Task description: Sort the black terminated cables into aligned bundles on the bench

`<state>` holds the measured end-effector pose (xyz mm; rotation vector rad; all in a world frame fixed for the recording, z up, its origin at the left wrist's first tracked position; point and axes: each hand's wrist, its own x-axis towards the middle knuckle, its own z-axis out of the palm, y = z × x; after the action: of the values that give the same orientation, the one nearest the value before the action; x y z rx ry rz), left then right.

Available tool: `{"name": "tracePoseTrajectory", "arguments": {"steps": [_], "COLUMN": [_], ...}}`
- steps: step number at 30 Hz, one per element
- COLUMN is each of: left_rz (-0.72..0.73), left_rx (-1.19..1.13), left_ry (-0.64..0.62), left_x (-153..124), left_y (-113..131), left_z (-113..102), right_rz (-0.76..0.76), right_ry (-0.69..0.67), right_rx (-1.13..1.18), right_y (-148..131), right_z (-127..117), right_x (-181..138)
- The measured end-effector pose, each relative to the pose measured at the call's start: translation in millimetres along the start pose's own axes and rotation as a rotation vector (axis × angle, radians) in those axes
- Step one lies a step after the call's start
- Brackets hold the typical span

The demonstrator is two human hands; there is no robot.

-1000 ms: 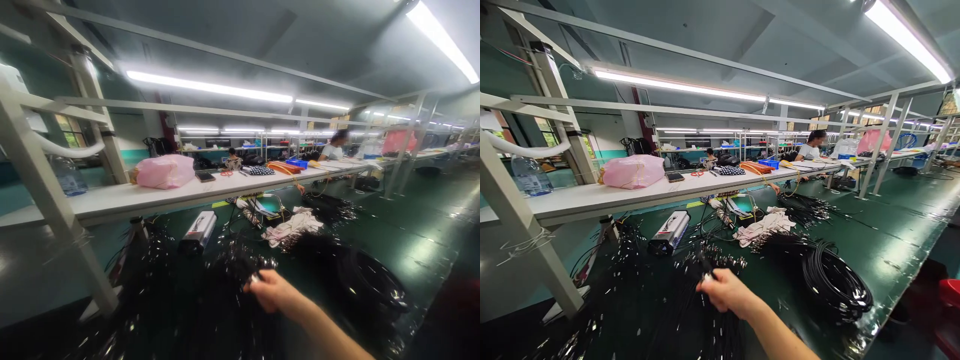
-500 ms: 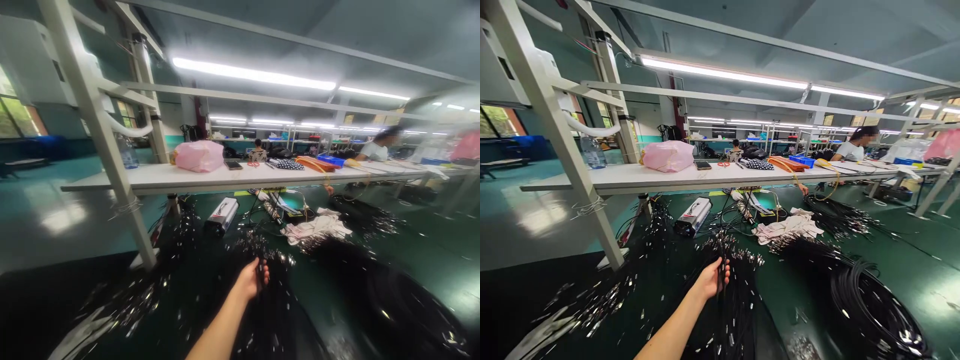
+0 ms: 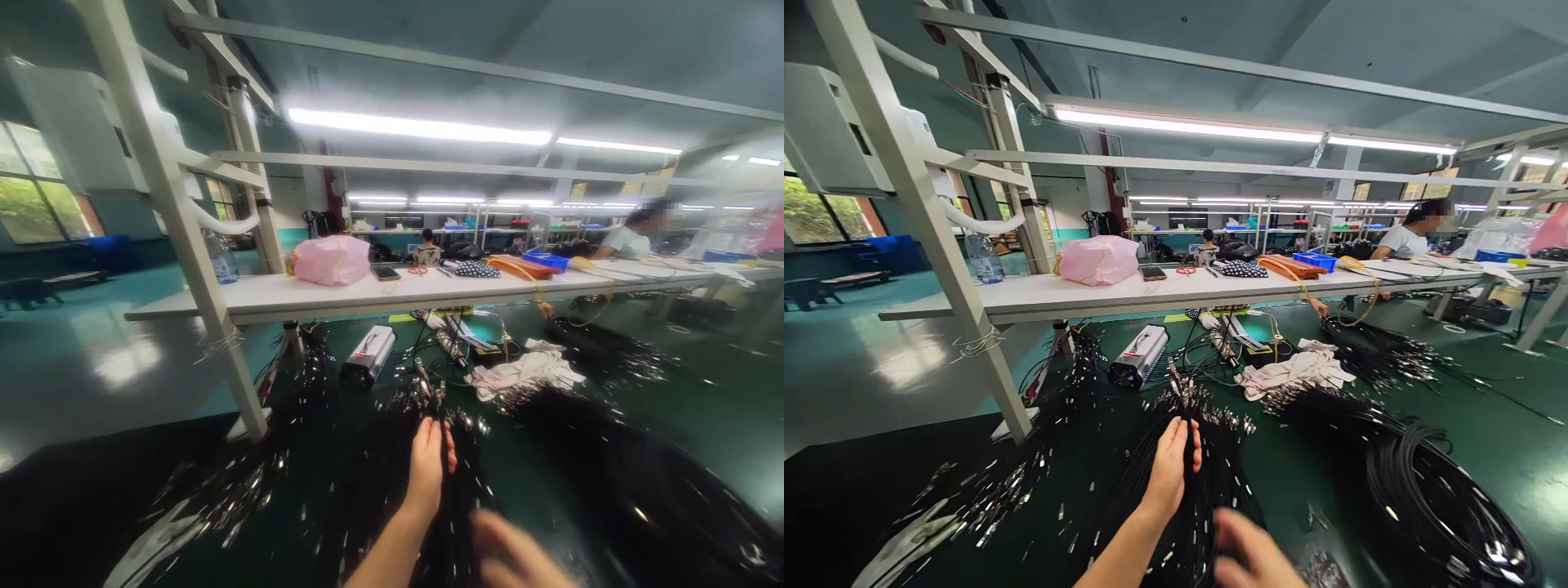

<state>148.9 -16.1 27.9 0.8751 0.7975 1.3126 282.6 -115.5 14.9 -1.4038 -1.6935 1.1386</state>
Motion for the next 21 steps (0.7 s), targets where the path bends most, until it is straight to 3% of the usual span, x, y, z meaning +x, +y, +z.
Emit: {"name": "tracePoseTrajectory", "arguments": {"steps": [4, 8, 11, 16, 21], "left_rz": [0.078, 0.121, 0.117, 0.068, -0.135], "left_rx": [0.141, 0.154, 0.109, 0.273, 0.275], "left_ry": [-0.117, -0.117, -0.102, -0.299, -0.466], "left_x": [-26.8, -40.1, -42.3, -41.9, -41.2], "left_y": [3.7, 5.1, 5.7, 14.6, 29.4], "left_z": [22.3, 33.1, 30.6, 16.9, 0.7], "right_rz": [-0.201, -0.251, -0.248, -0.18, -0.147], "right_ry": [0.147, 0.159, 0.251, 0.353, 0.262], "right_rx": [0.319, 0.403, 0.44, 0.45, 0.396], "right_y": [-48.9, -83.4, -82.4, -68.7, -62.0], "right_z": [-34.3, -39.2, -31.2, -26.2, -22.1], "right_x": [43.7, 54.2, 52.9, 54.3, 53.4]}}
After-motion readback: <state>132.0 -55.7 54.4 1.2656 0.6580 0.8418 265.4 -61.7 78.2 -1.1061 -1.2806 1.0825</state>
